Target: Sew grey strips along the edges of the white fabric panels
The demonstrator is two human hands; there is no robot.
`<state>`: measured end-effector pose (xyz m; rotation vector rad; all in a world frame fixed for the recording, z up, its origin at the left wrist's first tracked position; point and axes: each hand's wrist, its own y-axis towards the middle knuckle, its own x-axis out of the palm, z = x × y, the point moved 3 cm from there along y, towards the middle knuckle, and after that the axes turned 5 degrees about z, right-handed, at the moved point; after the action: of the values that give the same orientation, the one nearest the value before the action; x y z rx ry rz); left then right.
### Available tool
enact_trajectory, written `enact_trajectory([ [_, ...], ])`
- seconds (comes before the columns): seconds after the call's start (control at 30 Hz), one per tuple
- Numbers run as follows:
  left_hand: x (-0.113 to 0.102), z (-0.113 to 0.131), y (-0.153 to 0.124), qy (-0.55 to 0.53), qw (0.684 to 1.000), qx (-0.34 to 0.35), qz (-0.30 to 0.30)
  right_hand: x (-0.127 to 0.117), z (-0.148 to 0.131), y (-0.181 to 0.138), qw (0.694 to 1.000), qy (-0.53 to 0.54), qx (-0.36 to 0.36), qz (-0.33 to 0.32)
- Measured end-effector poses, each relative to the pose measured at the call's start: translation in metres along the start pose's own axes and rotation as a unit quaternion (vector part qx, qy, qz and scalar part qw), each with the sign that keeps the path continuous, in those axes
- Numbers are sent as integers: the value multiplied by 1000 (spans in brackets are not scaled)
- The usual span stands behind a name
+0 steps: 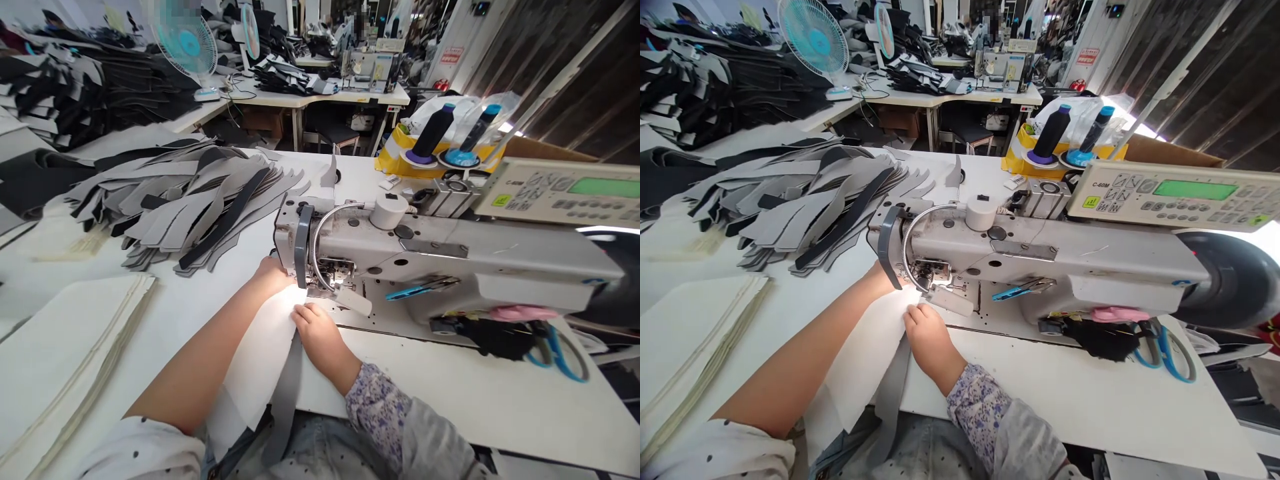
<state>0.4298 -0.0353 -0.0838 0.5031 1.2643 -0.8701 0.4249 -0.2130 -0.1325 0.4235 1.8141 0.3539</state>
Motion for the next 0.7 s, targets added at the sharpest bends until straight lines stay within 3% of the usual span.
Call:
enact_trajectory([
  [0.07,-5,5,-9,20,999,7,28,0,2,4,1000,0,-1,3],
  [0.17,-10,12,-52,36,996,27,77,0,6,7,1000,2,1,8],
  [0.3,-5,17,-134,-1,999,29,39,-1,11,9,1000,12,8,14],
  [0.37,-2,19,-160,21,1000,14,15,-3,13,11,1000,17,10,14],
  [0.5,2,24,-172,56,997,-17,-55,-17,1,5,999,9,36,20],
  [0.6,-2,28,-168,38,997,-15,-65,-29,-23,-16,998,18,59,-9],
  [0.7,-2,30,-165,20,997,-5,-71,-35,-52,-41,998,51,-15,-32],
])
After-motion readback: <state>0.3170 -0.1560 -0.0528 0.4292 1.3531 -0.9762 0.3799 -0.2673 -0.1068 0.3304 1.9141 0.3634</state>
